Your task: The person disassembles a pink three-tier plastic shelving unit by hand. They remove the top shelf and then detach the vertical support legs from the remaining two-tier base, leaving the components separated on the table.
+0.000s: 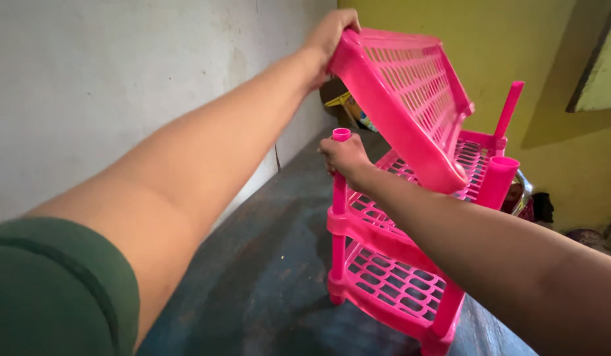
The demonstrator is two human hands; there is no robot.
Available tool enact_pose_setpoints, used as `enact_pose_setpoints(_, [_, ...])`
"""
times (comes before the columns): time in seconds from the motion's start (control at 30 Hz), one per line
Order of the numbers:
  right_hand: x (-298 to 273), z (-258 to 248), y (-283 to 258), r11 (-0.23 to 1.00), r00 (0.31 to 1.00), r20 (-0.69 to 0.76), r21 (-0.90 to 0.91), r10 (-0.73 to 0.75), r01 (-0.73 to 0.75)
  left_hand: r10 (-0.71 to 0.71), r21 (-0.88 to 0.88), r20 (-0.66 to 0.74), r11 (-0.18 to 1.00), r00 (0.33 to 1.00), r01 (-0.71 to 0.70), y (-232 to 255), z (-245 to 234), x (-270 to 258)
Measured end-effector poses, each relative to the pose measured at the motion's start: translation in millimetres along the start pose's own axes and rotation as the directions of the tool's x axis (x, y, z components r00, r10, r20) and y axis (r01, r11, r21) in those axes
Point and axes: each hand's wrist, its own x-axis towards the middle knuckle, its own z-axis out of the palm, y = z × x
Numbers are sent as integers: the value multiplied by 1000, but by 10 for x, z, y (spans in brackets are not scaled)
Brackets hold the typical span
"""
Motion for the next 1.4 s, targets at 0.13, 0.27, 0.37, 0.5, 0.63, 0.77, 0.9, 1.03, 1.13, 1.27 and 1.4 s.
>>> enact_pose_setpoints(0.13, [-20, 28, -26, 1000, 1000, -13, -7, -10, 10, 2, -247, 95, 969, 995, 21, -355, 77, -124])
enact_pose_setpoints(0.27, [-10, 0, 5, 1000, 1000, -8, 5, -9, 9, -130, -283, -3, 951, 992, 124, -513, 81, -178])
enact_pose_setpoints(0.37, [17, 3, 23, 1000, 1000, -15, 9, -16, 16, -198, -287, -83, 943, 977, 167, -532, 43, -236])
enact_pose_setpoints(0.5, [37, -9, 50, 999, 999, -8, -22, -46, 46, -119, -428, -24, 899, 993, 97, -684, -50, -316])
enact_pose_setpoints(0.63, [-38, -9, 7, 989, 996, -61, -132, -72, 63, -81, -552, -3, 831, 997, 66, -815, -101, -365])
enact_pose_setpoints(0.77, [-260, -32, -19, 976, 991, -120, -216, -60, 33, -96, -597, 52, 795, 994, 108, -880, -114, -427])
enact_pose_setpoints(0.9, [-449, -119, 59, 976, 972, -167, -174, -163, 134, -94, -651, 67, 750, 993, 115, -912, -127, -428])
enact_pose_setpoints(1.03, [-537, -409, 207, 973, 980, -197, 217, -37, 80, -73, -711, 56, 698, 996, 91, -929, -170, -365])
enact_pose_setpoints(1.13, [-664, -735, 314, 741, 989, -123, 672, 81, 23, -97, -733, 40, 673, 995, 95, -958, -218, -320])
enact_pose_setpoints(1.27, [-912, -1140, 207, 468, 996, -40, 881, -79, 73, -116, -749, -34, 661, 993, 51, -1006, -298, -287])
enact_pose_setpoints(1.4, [-1103, -1131, -125, 450, 962, -264, 869, 69, 207, -213, -812, -81, 580, 974, 60, -1128, -470, -425])
